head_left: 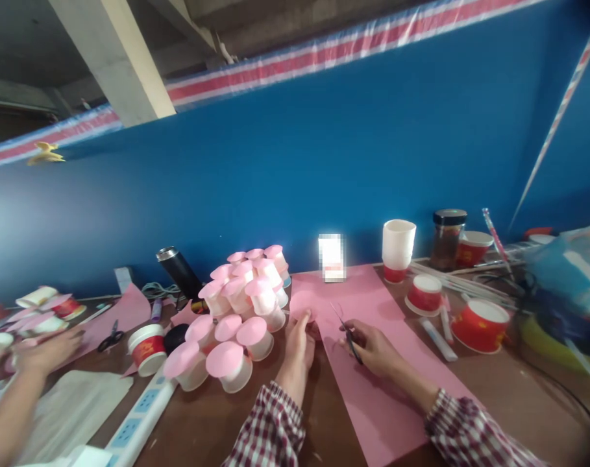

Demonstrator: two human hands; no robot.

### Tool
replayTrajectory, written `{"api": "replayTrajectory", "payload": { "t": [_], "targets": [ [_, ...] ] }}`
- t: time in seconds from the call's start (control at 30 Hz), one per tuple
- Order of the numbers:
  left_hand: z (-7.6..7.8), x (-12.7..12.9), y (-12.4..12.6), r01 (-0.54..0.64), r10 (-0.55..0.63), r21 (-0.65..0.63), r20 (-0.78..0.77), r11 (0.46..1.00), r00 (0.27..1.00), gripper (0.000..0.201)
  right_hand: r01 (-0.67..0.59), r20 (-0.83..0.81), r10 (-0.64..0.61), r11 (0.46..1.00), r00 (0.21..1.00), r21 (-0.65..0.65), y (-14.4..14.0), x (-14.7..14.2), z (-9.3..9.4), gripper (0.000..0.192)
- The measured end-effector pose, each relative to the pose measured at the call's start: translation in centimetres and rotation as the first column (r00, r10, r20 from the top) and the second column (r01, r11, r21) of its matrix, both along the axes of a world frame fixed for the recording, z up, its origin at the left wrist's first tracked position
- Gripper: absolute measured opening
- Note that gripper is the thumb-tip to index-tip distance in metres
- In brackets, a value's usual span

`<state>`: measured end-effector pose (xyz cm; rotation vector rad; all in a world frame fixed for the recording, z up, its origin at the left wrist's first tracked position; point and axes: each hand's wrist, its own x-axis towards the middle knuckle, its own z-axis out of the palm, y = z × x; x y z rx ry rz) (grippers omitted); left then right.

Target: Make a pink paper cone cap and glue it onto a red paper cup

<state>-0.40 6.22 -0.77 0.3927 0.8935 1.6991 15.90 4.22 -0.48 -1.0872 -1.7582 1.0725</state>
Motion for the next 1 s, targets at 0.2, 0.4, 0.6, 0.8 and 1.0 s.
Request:
{"api": "replayTrajectory", "payload": {
  "t": [0.2,0.4,0.6,0.8,1.0],
  "targets": [
    [-0.4,-1.2,-0.1,0.010,-0.010,0.011,-0.006,1.000,1.000,0.023,0.020,0.071,-0.023,0.999,0.997,0.050,-0.7,-0.7,0.0,0.024],
    [0.4,-0.6,-0.5,0.062,-0.062,0.040,-0.011,0.997,0.998,0.026,-0.125,-0.118,0.101,0.970,0.988,-0.210,-1.5,-1.2,-0.1,0.033],
    [0.8,-0.7,-0.8,0.045,-0.043,0.017,-0.074,0.999,0.996,0.027,-0.188,-0.202,0.130,0.934,0.971,-0.303,-1.6,-1.1,0.2,0.042],
    [0.9,-0.7,-1.0,0.069,-0.071,-0.017,-0.096,0.997,0.993,0.026,-0.214,-0.206,0.154,0.926,0.966,-0.311,-1.8,-1.2,0.4,0.042],
    [0.3,-0.2,-1.1,0.097,-0.103,-0.056,-0.113,0.994,0.988,0.026,-0.201,-0.184,0.151,0.933,0.971,-0.298,-1.8,-1.2,0.4,0.045]
  ]
}}
